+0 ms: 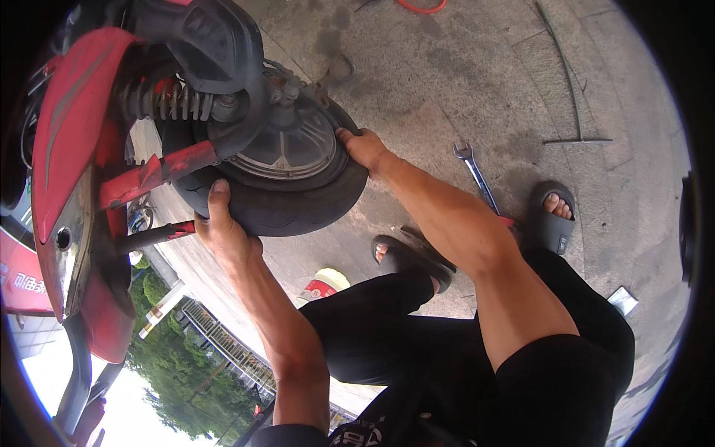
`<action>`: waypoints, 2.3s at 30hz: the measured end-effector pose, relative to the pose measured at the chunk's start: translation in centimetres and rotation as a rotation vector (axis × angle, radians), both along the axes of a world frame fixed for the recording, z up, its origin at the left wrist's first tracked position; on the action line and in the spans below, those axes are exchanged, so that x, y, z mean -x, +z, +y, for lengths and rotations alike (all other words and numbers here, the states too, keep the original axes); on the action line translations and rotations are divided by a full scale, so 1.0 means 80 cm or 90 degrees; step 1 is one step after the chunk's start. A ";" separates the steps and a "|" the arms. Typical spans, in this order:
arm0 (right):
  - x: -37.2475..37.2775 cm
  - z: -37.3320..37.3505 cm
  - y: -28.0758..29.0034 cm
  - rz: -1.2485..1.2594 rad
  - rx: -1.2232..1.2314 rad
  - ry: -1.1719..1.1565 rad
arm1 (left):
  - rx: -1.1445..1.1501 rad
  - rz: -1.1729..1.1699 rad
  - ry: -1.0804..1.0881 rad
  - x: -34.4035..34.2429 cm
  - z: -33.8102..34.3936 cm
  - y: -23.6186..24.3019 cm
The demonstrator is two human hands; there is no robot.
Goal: The person uses a cordless impact wrench and a screwdriver to remove fasteners from the rear wheel area of a pink scooter. They then remove the rear tire and place it on the floor.
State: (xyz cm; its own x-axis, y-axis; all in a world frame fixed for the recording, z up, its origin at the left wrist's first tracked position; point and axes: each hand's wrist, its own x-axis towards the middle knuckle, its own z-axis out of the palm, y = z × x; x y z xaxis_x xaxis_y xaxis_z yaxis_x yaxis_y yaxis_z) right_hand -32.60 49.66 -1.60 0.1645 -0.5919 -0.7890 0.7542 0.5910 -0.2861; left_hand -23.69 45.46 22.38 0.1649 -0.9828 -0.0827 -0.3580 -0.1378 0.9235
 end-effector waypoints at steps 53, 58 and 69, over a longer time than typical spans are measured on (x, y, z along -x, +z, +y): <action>0.377 0.105 0.156 0.369 0.124 0.586 | -0.513 0.469 0.171 0.090 0.139 -0.005; 0.386 0.127 0.219 0.876 0.516 0.551 | -0.485 0.496 0.161 0.101 0.108 -0.007; 0.297 0.100 0.265 1.008 0.572 0.601 | -0.502 0.471 0.309 0.148 0.074 -0.004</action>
